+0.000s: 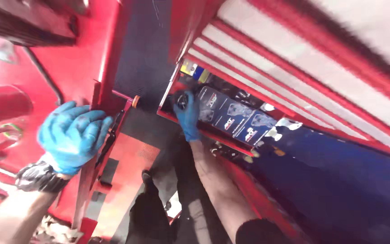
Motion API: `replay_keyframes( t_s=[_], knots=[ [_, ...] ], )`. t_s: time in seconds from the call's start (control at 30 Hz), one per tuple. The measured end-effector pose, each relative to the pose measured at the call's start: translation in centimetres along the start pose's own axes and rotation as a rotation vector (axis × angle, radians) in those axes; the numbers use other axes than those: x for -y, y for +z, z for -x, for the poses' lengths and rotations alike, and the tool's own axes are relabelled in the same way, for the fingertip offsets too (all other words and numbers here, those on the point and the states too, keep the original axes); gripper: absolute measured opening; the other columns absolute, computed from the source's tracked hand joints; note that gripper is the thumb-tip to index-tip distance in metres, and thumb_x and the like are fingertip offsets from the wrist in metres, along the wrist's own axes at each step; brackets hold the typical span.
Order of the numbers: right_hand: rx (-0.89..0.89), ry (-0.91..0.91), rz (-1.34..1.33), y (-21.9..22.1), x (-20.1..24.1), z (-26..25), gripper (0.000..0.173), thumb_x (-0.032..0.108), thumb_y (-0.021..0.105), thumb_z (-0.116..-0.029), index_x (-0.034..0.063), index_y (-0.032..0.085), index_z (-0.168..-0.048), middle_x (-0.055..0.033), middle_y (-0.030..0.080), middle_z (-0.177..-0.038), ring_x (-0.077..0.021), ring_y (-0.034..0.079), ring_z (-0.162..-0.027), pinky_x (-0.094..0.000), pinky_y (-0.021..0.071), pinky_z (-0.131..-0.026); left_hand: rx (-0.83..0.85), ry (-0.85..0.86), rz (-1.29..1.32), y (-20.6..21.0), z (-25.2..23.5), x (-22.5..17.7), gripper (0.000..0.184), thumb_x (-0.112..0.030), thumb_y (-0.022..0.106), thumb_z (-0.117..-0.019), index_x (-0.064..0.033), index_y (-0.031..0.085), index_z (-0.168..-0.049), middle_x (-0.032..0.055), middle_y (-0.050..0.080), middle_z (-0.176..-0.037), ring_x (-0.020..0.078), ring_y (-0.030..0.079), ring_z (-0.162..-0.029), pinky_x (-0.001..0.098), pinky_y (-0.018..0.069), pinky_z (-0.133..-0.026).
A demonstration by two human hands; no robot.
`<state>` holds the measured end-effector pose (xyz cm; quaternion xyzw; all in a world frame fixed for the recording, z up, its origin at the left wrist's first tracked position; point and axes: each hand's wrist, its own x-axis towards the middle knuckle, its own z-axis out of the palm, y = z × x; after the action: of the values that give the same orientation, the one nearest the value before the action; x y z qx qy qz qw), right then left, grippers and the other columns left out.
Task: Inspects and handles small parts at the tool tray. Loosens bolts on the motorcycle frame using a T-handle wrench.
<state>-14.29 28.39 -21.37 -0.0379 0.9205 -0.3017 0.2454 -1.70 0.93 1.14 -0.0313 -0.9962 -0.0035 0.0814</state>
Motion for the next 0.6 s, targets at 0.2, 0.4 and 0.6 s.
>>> replay_keyframes(
  t_s=[0.2,0.4,0.6],
  knots=[
    [0.163,-0.081,-0.053,-15.1,3.4,11.1,0.069,0.044,0.082,-0.0803,0.0146,0.061,-0.139,-0.0158,0.064,-0.133,-0.0282,0.064,-0.121,-0.0492,0.0532,-0.102,0.032,-0.075,0.069,0.0,-0.3,-0.5,0.038,-0.034,0.054,-0.1069,-0.0028,0.072,-0.098,0.0169,0.074,-0.113,0.0399,0.066,-0.118,0.0542,0.0497,-0.102],
    [0.283,-0.268,0.113,-29.7,11.0,22.5,0.073,0.042,0.084,-0.0746,0.0278,0.06,-0.141,-0.0153,0.062,-0.135,-0.0312,0.067,-0.112,-0.053,0.0578,-0.088,0.203,-0.167,0.372,-5.7,-1.8,-4.8,0.055,-0.05,0.054,-0.1027,-0.0016,0.069,-0.124,0.0197,0.063,-0.138,0.0411,0.052,-0.137,0.0598,0.0363,-0.116],
    [0.378,-0.525,0.29,-38.4,21.5,32.8,0.104,0.046,0.086,-0.0713,0.0231,0.036,-0.159,-0.0193,0.058,-0.136,-0.0362,0.065,-0.112,-0.0534,0.0574,-0.087,0.25,-0.634,1.988,-22.6,2.0,-21.4,0.081,-0.066,0.038,-0.1019,-0.0071,0.033,-0.157,0.0054,0.058,-0.145,0.018,0.061,-0.125,0.0411,0.0557,-0.1]
  ],
)
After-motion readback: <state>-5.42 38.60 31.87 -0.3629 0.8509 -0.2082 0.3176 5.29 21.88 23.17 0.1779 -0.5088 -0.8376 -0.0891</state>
